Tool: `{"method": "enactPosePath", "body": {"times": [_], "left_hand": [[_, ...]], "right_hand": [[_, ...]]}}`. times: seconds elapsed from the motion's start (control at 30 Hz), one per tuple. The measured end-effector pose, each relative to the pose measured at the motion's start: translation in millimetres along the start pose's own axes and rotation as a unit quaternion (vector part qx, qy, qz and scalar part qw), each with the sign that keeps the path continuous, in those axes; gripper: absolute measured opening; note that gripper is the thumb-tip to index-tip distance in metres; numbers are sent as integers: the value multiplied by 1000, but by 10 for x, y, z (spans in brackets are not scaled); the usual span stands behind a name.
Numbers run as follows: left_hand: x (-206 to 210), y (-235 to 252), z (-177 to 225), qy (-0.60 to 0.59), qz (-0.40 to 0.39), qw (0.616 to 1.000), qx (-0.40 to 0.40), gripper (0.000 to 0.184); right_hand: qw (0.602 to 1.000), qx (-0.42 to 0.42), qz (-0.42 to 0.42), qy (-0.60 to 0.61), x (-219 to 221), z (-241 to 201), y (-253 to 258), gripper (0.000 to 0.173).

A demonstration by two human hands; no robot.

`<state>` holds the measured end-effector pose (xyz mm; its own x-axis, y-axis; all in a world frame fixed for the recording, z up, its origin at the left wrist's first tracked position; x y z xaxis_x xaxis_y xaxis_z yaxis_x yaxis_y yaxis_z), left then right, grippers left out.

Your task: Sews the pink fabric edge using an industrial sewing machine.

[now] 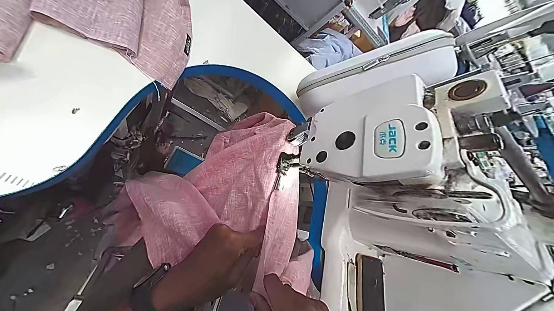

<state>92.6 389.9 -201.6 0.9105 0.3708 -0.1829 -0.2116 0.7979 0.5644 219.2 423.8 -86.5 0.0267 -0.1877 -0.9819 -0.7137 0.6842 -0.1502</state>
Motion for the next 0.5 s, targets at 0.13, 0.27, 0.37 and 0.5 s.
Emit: {"method": "enactPosePath", "body": {"times": [0.13, 0.27, 0.37, 0.5], "left_hand": [[13, -5, 24, -1, 2, 1000, -4, 25], [47, 10, 32, 5, 19, 1000, -24, 26], [64, 35, 18, -11, 21, 999, -47, 25], [57, 119, 3, -23, 12, 997, -73, 25]], "right_hand": [[999, 9, 38, 9, 2, -46, -14, 17], [991, 13, 130, -13, 75, -83, -67, 16], [974, -8, 223, -36, 188, -61, -96, 19], [946, -32, 321, -42, 352, 16, -24, 20]]}}
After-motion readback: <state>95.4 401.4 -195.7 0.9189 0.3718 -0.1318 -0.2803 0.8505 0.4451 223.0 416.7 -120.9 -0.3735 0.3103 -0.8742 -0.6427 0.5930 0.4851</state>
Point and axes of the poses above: each hand's wrist, its own y-axis towards the middle knuckle, its own x-axis out of the palm, z = x × y, the point moved 2 cm from there along y, towards the middle knuckle, and after that the axes turned 11 degrees about x, right-handed, at the moved point
